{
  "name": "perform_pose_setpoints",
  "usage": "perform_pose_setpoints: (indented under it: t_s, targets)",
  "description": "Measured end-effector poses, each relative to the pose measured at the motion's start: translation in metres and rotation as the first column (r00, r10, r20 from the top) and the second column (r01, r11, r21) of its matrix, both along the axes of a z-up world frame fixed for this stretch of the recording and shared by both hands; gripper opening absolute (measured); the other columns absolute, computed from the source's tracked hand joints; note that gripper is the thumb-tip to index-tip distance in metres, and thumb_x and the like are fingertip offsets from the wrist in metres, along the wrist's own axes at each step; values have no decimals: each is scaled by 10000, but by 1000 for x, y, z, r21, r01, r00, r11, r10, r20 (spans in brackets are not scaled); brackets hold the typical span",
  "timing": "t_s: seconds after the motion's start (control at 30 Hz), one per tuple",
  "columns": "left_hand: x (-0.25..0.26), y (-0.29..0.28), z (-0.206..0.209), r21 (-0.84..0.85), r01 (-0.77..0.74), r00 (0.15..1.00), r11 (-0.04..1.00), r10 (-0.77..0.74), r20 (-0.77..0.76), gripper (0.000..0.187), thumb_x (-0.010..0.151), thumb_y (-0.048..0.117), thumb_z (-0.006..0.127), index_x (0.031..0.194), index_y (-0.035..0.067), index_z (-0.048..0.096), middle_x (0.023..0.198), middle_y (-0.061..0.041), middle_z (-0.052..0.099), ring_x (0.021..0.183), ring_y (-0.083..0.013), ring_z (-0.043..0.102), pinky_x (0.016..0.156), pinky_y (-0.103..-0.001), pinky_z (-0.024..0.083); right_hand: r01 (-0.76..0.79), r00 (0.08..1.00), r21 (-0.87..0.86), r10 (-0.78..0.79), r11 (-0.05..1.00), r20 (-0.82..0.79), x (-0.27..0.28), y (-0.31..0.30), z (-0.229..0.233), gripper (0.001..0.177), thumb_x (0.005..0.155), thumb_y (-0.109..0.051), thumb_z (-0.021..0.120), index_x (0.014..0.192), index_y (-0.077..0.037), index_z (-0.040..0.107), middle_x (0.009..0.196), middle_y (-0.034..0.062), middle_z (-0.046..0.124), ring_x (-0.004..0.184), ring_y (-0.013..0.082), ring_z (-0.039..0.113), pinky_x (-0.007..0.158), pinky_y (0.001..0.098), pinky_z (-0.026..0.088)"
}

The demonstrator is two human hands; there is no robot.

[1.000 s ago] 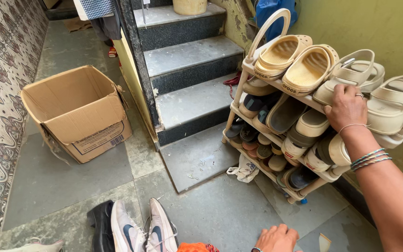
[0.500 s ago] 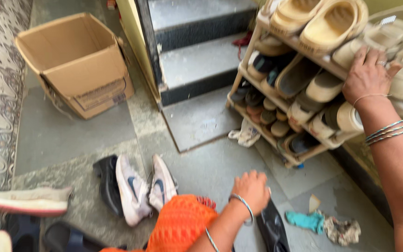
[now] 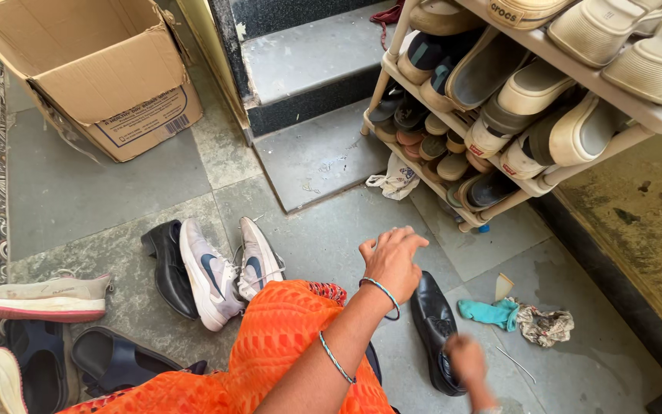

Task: The person organizes various shoes by picking them up from the floor and placing them onto a multi-tier shoe rack. The person handles sandals, sneakers, and slip-on shoes, arranging them one by one on the rack.

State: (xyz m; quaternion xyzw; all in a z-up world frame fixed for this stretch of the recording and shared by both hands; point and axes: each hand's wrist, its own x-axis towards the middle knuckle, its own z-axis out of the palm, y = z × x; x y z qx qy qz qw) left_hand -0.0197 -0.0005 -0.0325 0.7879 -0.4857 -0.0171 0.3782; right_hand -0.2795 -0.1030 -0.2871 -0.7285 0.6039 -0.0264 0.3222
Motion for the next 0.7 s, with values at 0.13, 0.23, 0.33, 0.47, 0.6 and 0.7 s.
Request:
perform_pose_setpoints:
  t_s: [0.13, 0.23, 0.33, 0.47, 0.6, 0.7]
  targets:
    - [-11, -5, -13, 178, 140, 986, 974, -120, -120, 432, 760, 184, 718, 1191, 163, 696, 1304, -117, 611, 1263, -302, 521, 1025, -556, 294, 18, 974, 137, 14, 990, -227, -27, 70, -16, 259, 774, -196, 781, 1030, -175, 753, 1099, 123, 655, 1036, 307, 669, 909, 469, 503]
    - [-21, -6, -13, 307, 255, 960, 917, -201, -197, 409, 827, 278, 716, 1216, 156, 683, 1231, -108, 654, 1231, -304, 559, 1041, -549, 317, -79, 888, 272, 192, 959, -418, -12, 68, -17, 475, 782, -223, 846, 1233, -247, 697, 1401, 71, 526, 1285, 284, 559, 1053, 494, 410]
    - [-24, -3, -17, 435, 303, 952, 848, -253, -170, 380, 855, 315, 720, 1182, 124, 693, 1245, -133, 651, 1211, -331, 576, 1044, -554, 330, -144, 891, 358, 278, 923, -359, 12, 49, -15, 669, 752, -212, 893, 1367, -226, 629, 1451, 104, 552, 1351, 300, 560, 1128, 462, 398]
    - [-21, -3, -26, 441, 293, 955, 848, -241, -171, 410, 834, 327, 726, 1185, 119, 683, 1231, -146, 650, 1175, -345, 586, 1029, -563, 328, -176, 938, 318, 256, 932, -233, 29, 36, -8, 728, 655, -144, 910, 1347, -182, 687, 1343, 152, 691, 1291, 314, 651, 1111, 388, 492]
    - [-21, 1, -28, 437, 248, 969, 865, -214, -126, 397, 855, 327, 706, 1175, 93, 685, 1226, -159, 653, 1187, -355, 581, 1026, -566, 337, -178, 983, 56, 175, 982, 55, 36, 26, 0, 779, 563, -43, 927, 1293, -96, 660, 1192, 182, 722, 1151, 324, 676, 983, 395, 528]
    - [-20, 4, -20, 426, 215, 976, 879, -173, -134, 401, 861, 322, 699, 1176, 74, 678, 1227, -160, 651, 1209, -350, 565, 1039, -554, 335, -53, 873, 302, -103, 952, 476, 45, 0, 16, 650, 623, 38, 828, 1253, -48, 694, 872, 281, 710, 751, 340, 674, 686, 417, 533]
